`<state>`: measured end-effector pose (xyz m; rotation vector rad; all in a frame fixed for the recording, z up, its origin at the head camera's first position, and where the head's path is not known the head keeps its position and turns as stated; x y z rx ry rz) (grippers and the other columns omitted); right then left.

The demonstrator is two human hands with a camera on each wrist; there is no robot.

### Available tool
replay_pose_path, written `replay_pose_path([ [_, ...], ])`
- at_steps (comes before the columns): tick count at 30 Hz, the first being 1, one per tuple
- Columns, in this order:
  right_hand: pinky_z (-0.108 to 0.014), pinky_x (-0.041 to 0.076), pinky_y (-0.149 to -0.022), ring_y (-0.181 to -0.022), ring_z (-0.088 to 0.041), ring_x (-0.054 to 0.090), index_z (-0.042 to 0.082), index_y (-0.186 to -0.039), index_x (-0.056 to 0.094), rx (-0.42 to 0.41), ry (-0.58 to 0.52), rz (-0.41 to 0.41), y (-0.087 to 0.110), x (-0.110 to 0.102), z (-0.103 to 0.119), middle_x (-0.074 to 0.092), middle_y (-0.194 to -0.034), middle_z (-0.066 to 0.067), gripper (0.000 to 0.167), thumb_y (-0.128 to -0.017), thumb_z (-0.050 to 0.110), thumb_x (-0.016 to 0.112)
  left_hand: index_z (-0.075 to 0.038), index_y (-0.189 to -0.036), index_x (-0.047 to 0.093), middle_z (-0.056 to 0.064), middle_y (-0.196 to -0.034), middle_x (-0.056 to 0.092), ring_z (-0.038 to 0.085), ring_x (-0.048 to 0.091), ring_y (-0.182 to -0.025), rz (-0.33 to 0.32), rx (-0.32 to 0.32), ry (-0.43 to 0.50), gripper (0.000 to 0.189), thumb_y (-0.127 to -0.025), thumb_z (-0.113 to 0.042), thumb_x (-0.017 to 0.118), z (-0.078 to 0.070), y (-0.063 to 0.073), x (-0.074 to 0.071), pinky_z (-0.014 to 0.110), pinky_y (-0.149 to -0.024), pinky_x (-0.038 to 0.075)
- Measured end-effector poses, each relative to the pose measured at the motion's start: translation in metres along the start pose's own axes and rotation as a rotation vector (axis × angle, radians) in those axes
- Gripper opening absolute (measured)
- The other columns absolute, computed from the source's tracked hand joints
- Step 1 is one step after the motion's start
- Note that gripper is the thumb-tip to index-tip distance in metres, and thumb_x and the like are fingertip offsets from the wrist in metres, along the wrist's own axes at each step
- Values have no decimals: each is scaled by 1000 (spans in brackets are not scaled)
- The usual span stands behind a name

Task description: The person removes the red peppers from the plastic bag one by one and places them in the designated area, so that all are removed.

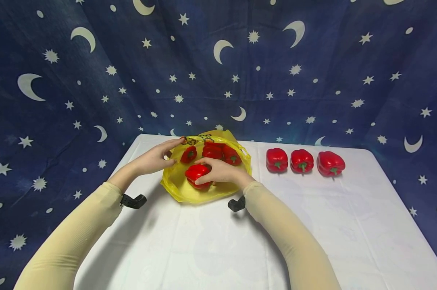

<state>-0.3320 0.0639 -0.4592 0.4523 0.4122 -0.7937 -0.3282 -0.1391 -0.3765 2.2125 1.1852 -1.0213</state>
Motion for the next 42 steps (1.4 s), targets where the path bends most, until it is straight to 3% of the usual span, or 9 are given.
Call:
replay_pose_path([
  [9,-39,50,-99,-122,-20,52,33,-146,52,-21,92,-23,-3,-1,3,56,-136,5,78,-78,53,84,-21,-163,29,1,-166,28,28,53,-117,1,-10,-3,76,-96,-9,61,3,0,1,45,-103,47],
  [18,-36,57,-85,-109,-24,59,33,-145,53,-24,14,-2,0,1,3,56,-133,1,73,-80,46,85,-22,-164,28,2,-166,28,29,53,-117,6,-24,-2,76,-96,-11,61,2,0,1,46,-102,47],
  [26,-40,49,-99,-121,-21,53,36,-145,54,-38,52,-19,1,0,1,55,-138,4,73,-80,48,84,-23,-164,29,0,-166,28,28,53,-116,3,-25,-6,76,-96,-11,61,1,1,1,43,-101,47],
  [42,-44,50,-99,-127,-22,50,42,-142,56,-57,-20,-28,29,-21,10,56,-140,6,70,-79,45,86,-20,-163,29,4,-166,28,29,53,-116,-5,4,11,75,-96,-10,61,-1,1,1,46,-102,46],
])
Point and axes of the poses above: each hand's wrist, its own y-axis away from the middle knuckle, its own x-axis out of the palm, z = x × y, the point moved 6 cm from there along -y, towards the middle knuckle
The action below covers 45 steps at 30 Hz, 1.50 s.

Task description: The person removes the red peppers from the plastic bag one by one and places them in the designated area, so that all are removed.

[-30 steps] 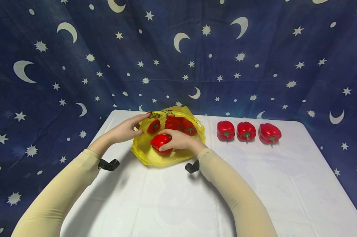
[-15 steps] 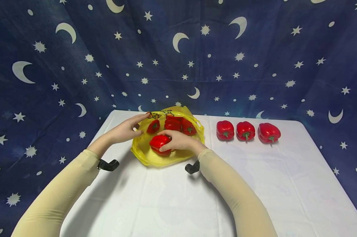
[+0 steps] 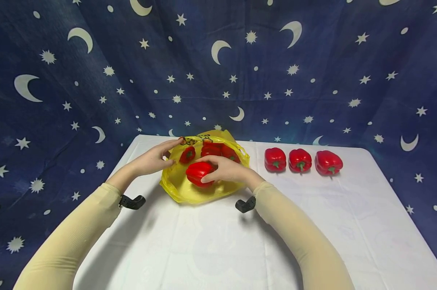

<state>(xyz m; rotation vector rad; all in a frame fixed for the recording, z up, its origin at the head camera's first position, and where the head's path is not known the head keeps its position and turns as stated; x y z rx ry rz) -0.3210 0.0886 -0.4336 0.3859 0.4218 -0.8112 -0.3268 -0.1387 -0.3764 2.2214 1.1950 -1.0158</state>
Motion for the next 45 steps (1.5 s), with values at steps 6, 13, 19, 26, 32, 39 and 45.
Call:
replay_pose_path([
  [6,-45,51,-100,-130,-27,50,33,-146,54,-13,-85,8,17,-15,1,55,-143,-1,72,-82,35,85,-20,-163,29,4,-167,27,30,53,-116,2,-4,13,76,-95,-9,61,1,0,0,50,-104,45],
  [13,-45,54,-96,-131,-33,48,25,-152,49,5,-186,-5,43,-36,-1,49,-148,-7,78,-83,30,84,-18,-164,28,6,-167,26,30,55,-111,3,8,19,76,-96,-8,60,3,0,0,52,-100,46],
  [19,-45,54,-95,-130,-33,49,28,-149,52,26,-200,-40,68,-58,-4,52,-146,-7,71,-84,30,83,-20,-164,28,6,-167,26,30,54,-113,4,5,12,77,-95,-9,61,4,0,0,53,-101,46],
  [26,-36,56,-72,-115,-36,55,27,-147,53,65,-179,-119,98,-89,-14,57,-137,-10,68,-86,31,82,-21,-164,28,2,-167,26,28,54,-112,7,-3,-3,77,-95,-11,61,6,-1,0,47,-100,47],
  [32,-42,59,-74,-114,-39,56,25,-151,49,61,-191,-193,125,-118,-20,54,-139,-14,69,-89,25,79,-20,-164,28,2,-167,25,29,53,-113,5,-4,1,77,-95,-11,61,4,1,-1,48,-100,46],
  [39,-43,57,-70,-112,-33,57,24,-153,46,83,-205,-287,155,-146,-33,52,-139,-14,67,-92,20,74,-18,-164,28,5,-167,26,29,53,-115,2,13,3,77,-95,-10,61,2,2,-1,52,-102,45],
  [45,-43,58,-86,-121,-29,52,21,-155,42,124,-187,-353,183,-169,-50,48,-143,-11,70,-92,15,74,-21,-164,28,2,-167,25,28,53,-117,8,5,-4,76,-96,-11,61,2,1,0,46,-102,45],
])
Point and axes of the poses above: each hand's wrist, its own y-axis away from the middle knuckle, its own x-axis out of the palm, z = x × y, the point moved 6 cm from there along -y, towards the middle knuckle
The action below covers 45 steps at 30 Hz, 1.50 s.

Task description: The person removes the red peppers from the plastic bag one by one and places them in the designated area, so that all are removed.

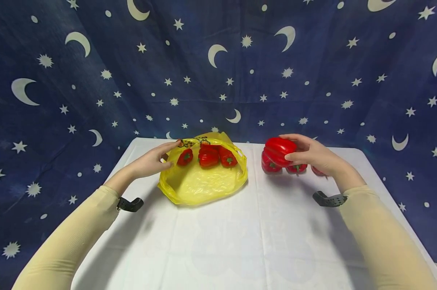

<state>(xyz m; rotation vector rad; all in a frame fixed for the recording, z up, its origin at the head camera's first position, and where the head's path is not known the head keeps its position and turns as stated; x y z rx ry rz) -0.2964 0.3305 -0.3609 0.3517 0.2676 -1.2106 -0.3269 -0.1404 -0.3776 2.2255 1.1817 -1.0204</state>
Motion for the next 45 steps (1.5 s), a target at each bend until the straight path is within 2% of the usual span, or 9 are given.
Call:
replay_pose_path([
  [7,-35,58,-87,-117,-16,51,22,-159,32,80,8,-71,19,-38,-24,42,-143,-4,72,-98,19,69,-21,-164,27,2,-167,25,28,54,-115,3,-4,2,77,-96,-10,60,3,0,2,45,-101,46],
  [16,-30,59,-81,-105,-4,61,26,-157,35,82,-198,-155,40,-85,-53,45,-132,7,66,-101,3,60,-22,-164,27,1,-167,24,28,53,-115,0,-16,9,77,-96,-11,61,5,2,1,46,-101,46],
  [22,-28,60,-73,-108,-6,48,33,-159,34,91,-339,-259,51,-111,-76,40,-136,10,73,-100,2,62,-23,-164,26,0,-168,23,27,52,-118,2,-18,12,77,-96,-11,61,4,3,1,46,-102,46],
  [28,-22,58,-66,-108,-7,38,37,-163,25,138,-343,-428,62,-130,-110,23,-157,7,83,-97,12,70,-23,-164,27,1,-167,25,27,53,-118,1,-16,-6,77,-95,-11,61,5,2,1,45,-102,46],
  [32,-21,57,-62,-119,-9,34,37,-164,21,178,-365,-513,71,-137,-133,18,-161,8,88,-96,17,72,-23,-164,27,0,-167,24,26,52,-120,3,-17,-2,77,-95,-11,60,7,0,1,44,-103,45],
  [35,-19,56,-60,-126,-10,31,37,-164,20,197,-377,-538,75,-138,-146,20,-159,8,89,-95,19,73,-23,-164,27,0,-167,24,26,51,-122,4,-17,6,77,-95,-11,60,6,0,1,45,-104,45],
  [40,-16,53,-57,-121,-7,33,38,-164,21,222,-353,-557,77,-137,-160,24,-155,8,89,-94,22,75,-24,-164,27,-1,-167,24,26,49,-126,4,-18,3,77,-96,-12,60,6,0,2,45,-106,44],
  [42,-14,52,-58,-123,-9,32,38,-164,20,246,-295,-563,76,-137,-163,23,-157,5,89,-94,26,74,-24,-164,27,-1,-167,24,25,48,-127,3,-19,2,77,-96,-13,60,7,-1,2,44,-106,44],
  [45,-14,52,-60,-133,-22,27,38,-165,14,295,-178,-561,75,-137,-166,13,-166,-5,91,-95,37,72,-24,-164,27,-1,-168,23,25,48,-127,4,-19,2,77,-96,-13,61,7,-1,2,44,-106,44],
])
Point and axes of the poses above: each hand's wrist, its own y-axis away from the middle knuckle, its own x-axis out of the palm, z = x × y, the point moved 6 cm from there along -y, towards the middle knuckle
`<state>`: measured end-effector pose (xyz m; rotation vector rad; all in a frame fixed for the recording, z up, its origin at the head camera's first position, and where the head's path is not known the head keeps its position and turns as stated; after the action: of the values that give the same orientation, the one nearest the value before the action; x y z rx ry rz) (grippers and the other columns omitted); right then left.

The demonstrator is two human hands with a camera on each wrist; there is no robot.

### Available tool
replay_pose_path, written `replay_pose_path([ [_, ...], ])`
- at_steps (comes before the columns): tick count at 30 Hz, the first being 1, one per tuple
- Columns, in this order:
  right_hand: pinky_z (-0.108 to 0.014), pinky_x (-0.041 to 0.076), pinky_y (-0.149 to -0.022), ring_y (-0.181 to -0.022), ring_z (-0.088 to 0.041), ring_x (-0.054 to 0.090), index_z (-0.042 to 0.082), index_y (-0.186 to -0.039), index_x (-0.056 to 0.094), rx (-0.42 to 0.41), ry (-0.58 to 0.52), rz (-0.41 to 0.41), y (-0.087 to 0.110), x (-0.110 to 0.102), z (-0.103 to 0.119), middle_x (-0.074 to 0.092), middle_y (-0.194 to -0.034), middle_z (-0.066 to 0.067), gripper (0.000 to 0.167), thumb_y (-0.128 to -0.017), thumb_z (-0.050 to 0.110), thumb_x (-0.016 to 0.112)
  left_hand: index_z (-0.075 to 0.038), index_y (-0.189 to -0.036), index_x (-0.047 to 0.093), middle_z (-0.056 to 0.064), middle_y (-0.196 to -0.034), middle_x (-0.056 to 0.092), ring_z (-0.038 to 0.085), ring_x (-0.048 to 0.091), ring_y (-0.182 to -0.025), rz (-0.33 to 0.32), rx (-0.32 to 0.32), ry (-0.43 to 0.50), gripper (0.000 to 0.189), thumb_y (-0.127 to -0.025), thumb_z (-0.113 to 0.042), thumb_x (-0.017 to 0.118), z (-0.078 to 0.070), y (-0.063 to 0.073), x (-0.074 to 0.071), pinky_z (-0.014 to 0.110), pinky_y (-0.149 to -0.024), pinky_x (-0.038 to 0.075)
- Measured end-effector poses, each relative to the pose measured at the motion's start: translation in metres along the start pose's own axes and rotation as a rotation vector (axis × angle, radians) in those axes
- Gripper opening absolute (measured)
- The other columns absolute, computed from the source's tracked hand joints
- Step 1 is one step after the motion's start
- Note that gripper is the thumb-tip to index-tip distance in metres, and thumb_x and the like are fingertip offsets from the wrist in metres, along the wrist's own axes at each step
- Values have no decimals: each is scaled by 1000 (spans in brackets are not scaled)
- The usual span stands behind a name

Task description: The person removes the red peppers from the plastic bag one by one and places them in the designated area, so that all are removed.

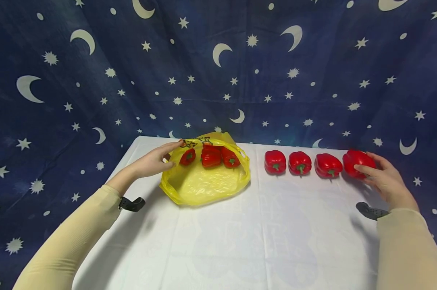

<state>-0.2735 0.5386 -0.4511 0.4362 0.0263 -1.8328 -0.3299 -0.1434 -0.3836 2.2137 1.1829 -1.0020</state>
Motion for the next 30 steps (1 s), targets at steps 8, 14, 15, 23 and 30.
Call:
replay_pose_path([
  [8,-37,50,-101,-146,-47,14,29,-166,4,59,149,-49,-2,-1,-6,-4,-169,-21,105,-89,57,69,-24,-164,27,0,-168,24,26,50,-126,10,-5,5,77,-96,-12,60,-1,0,0,44,-106,44],
  [14,-55,26,-116,-150,-49,8,26,-166,5,74,176,-65,-3,-1,-9,-3,-169,-22,107,-88,59,70,-24,-164,27,-1,-168,24,26,51,-122,13,-8,5,76,-96,-12,60,-1,-1,0,46,-106,45],
  [15,-55,26,-116,-149,-49,9,25,-166,5,77,177,-69,-4,-2,-10,-3,-169,-22,107,-88,59,70,-24,-164,27,-1,-168,24,27,51,-121,14,-5,7,77,-96,-12,60,-1,-1,0,47,-106,45],
  [23,-62,26,-114,-149,-53,7,24,-166,3,106,174,-89,-8,-5,-17,-4,-169,-23,115,-83,65,71,-23,-164,27,-1,-167,24,27,52,-118,13,6,8,76,-96,-12,60,-2,-1,1,49,-104,45],
  [30,-63,27,-114,-148,-54,8,21,-166,2,107,186,-94,-11,-4,-17,-4,-168,-24,108,-90,58,69,-23,-164,28,1,-167,24,27,53,-118,12,-4,12,76,-96,-12,61,-2,0,1,47,-105,45],
])
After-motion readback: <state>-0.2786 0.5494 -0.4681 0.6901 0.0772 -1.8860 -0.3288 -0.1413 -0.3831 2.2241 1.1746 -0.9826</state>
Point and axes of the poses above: each hand's wrist, its own y-axis away from the middle knuckle, its own x-axis out of the palm, z = x × y, the point moved 6 cm from there along -y, towards the middle knuckle
